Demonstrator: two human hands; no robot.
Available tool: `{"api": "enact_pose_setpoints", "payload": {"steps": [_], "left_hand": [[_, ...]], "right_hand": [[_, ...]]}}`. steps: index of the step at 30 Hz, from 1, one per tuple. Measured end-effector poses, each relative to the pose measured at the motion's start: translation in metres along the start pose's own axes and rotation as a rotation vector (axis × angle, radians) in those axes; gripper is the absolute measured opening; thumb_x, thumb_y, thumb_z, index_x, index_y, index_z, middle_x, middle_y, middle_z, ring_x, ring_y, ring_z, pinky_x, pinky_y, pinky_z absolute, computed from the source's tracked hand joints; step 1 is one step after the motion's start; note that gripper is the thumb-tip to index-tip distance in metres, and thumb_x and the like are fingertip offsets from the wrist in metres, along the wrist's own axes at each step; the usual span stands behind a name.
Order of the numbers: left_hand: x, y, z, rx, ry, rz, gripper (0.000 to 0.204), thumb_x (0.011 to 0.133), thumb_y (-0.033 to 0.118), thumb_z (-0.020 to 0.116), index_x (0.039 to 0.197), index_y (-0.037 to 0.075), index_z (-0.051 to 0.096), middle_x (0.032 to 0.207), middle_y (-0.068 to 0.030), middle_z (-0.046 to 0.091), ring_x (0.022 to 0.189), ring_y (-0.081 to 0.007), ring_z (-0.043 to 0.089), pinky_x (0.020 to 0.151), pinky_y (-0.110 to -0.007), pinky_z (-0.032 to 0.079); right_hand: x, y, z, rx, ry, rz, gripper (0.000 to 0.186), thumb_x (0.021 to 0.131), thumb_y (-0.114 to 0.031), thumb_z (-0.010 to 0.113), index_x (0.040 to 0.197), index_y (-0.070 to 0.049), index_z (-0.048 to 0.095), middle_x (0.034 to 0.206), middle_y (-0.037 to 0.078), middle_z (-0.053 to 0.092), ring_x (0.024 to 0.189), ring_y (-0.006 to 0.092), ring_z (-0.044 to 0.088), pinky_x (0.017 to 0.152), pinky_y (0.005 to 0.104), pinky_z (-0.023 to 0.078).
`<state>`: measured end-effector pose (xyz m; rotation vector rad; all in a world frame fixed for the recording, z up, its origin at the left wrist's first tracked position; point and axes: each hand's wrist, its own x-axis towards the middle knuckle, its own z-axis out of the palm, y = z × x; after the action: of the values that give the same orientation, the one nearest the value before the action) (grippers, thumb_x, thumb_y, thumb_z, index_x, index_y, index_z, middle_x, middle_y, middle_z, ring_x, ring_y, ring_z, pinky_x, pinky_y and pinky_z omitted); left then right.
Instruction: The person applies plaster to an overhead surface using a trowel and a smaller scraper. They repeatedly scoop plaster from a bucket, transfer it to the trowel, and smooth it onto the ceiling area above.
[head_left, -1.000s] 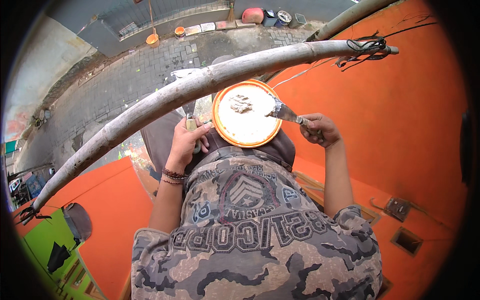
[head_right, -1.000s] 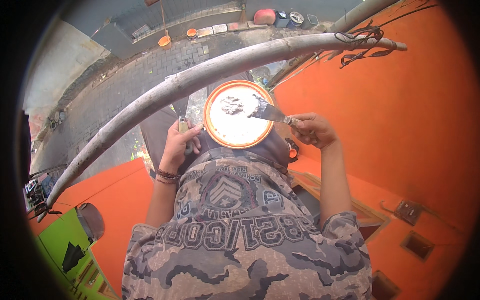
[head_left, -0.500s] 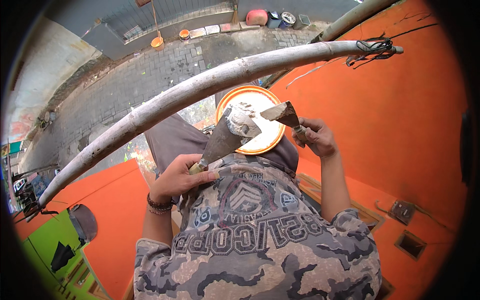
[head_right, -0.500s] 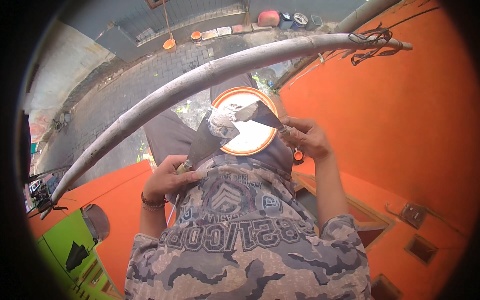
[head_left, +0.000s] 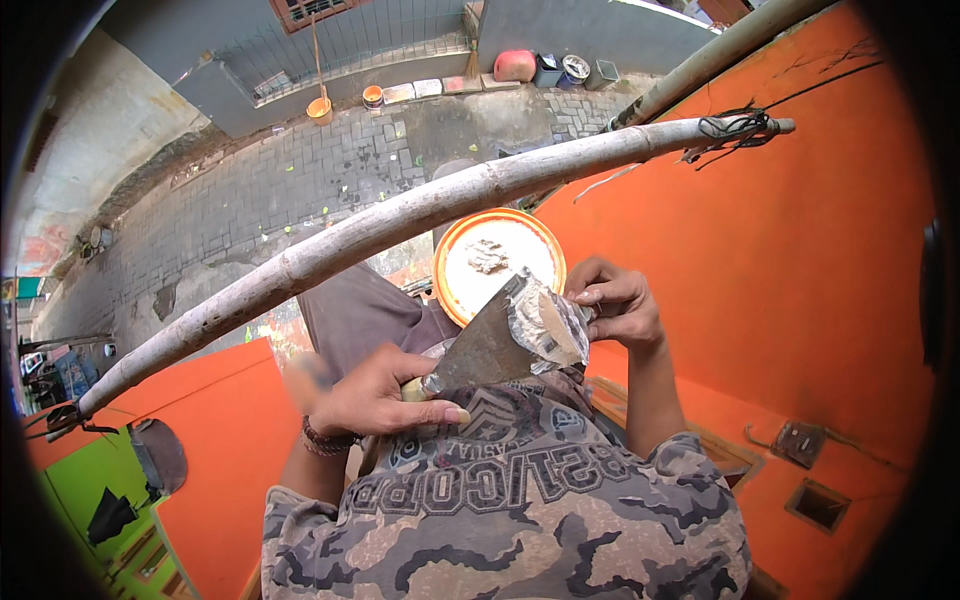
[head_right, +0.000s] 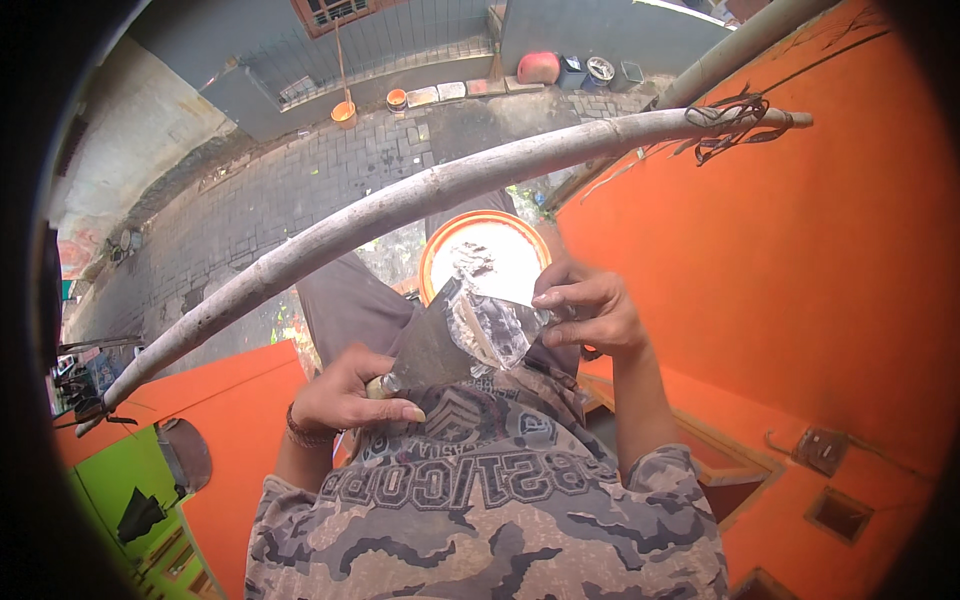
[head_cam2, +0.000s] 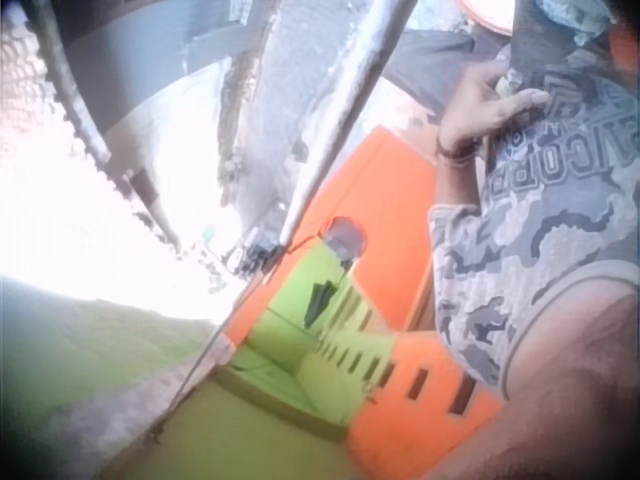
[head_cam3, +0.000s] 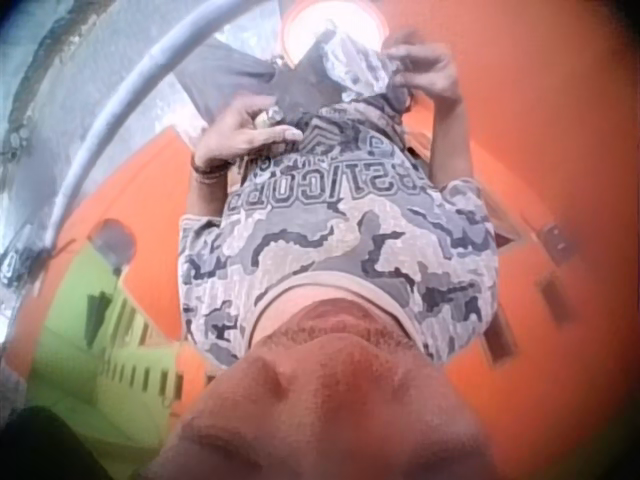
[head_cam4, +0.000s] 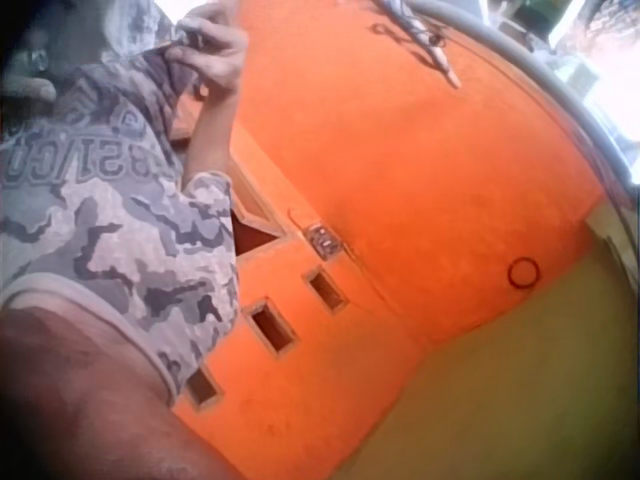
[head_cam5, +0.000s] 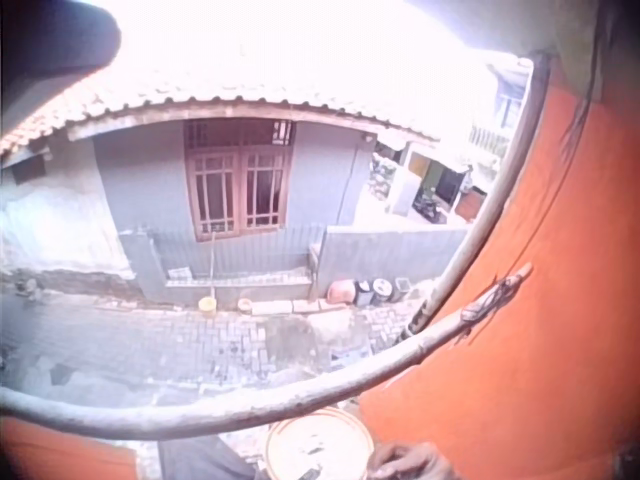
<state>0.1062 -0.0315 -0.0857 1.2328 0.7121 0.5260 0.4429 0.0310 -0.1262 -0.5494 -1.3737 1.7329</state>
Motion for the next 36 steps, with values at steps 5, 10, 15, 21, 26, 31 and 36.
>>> {"api": "enact_pose_setpoints", "payload": {"steps": [5,10,15,21,26,31,36], "left_hand": [[-0.004,0.004,0.004,0.019,-0.081,0.069,0.026,0.085,0.018,0.077,0.105,0.002,0.071,0.071,-0.0058,0.068,0.062,-0.0037,0.052,0.058,-0.025,0.045],[-0.002,0.005,0.008,0.031,-0.081,0.051,0.025,0.084,0.017,0.077,0.104,0.003,0.072,0.072,-0.0069,0.069,0.060,-0.0060,0.054,0.058,-0.026,0.045],[-0.006,0.005,0.012,0.093,-0.027,0.079,0.026,0.082,0.020,0.079,0.102,0.004,0.072,0.067,-0.0068,0.065,0.056,-0.0071,0.050,0.056,-0.026,0.044],[-0.008,-0.001,0.007,0.068,-0.079,0.074,0.026,0.081,0.022,0.080,0.097,0.004,0.072,0.063,-0.0072,0.062,0.053,-0.0089,0.047,0.054,-0.027,0.042],[-0.007,-0.005,0.006,0.067,-0.082,0.068,0.027,0.081,0.023,0.080,0.097,0.003,0.071,0.063,-0.0074,0.062,0.053,-0.0095,0.047,0.054,-0.027,0.042],[-0.008,-0.010,0.003,0.091,-0.096,0.105,0.027,0.081,0.021,0.080,0.097,0.002,0.071,0.064,-0.0071,0.062,0.055,-0.0084,0.047,0.055,-0.026,0.042],[-0.007,-0.003,0.003,0.036,-0.061,0.127,0.027,0.081,0.017,0.080,0.101,0.000,0.070,0.067,-0.0054,0.065,0.060,-0.0042,0.049,0.057,-0.024,0.044]], "right_hand": [[0.003,-0.021,0.006,-0.060,-0.037,0.053,0.050,0.064,0.010,0.081,0.110,-0.007,0.073,0.098,0.009,0.064,0.079,0.0109,0.055,0.060,0.0247,0.042],[-0.004,-0.046,-0.004,-0.349,-0.084,0.095,0.050,0.064,0.010,0.080,0.110,-0.007,0.072,0.093,0.007,0.065,0.076,0.0118,0.058,0.059,0.0255,0.045],[-0.009,-0.072,0.005,-0.564,-0.063,0.116,0.048,0.065,0.008,0.081,0.110,-0.008,0.072,0.091,0.007,0.065,0.075,0.0139,0.061,0.063,0.0268,0.048],[-0.012,-0.079,0.015,-0.593,-0.037,0.138,0.044,0.066,0.006,0.081,0.108,-0.006,0.072,0.091,0.007,0.065,0.078,0.0154,0.062,0.065,0.0271,0.050],[-0.016,-0.081,0.014,-0.602,-0.019,0.148,0.042,0.066,0.006,0.081,0.105,-0.004,0.073,0.092,0.007,0.065,0.079,0.0157,0.063,0.065,0.0276,0.050],[-0.020,-0.086,0.013,-0.743,-0.040,0.159,0.039,0.068,0.007,0.078,0.106,-0.002,0.072,0.092,0.009,0.064,0.080,0.0169,0.065,0.066,0.0283,0.055],[-0.028,-0.082,0.009,-0.660,0.091,0.180,0.033,0.075,0.005,0.075,0.107,0.004,0.068,0.091,0.011,0.064,0.080,0.0175,0.066,0.067,0.0289,0.057]]}}
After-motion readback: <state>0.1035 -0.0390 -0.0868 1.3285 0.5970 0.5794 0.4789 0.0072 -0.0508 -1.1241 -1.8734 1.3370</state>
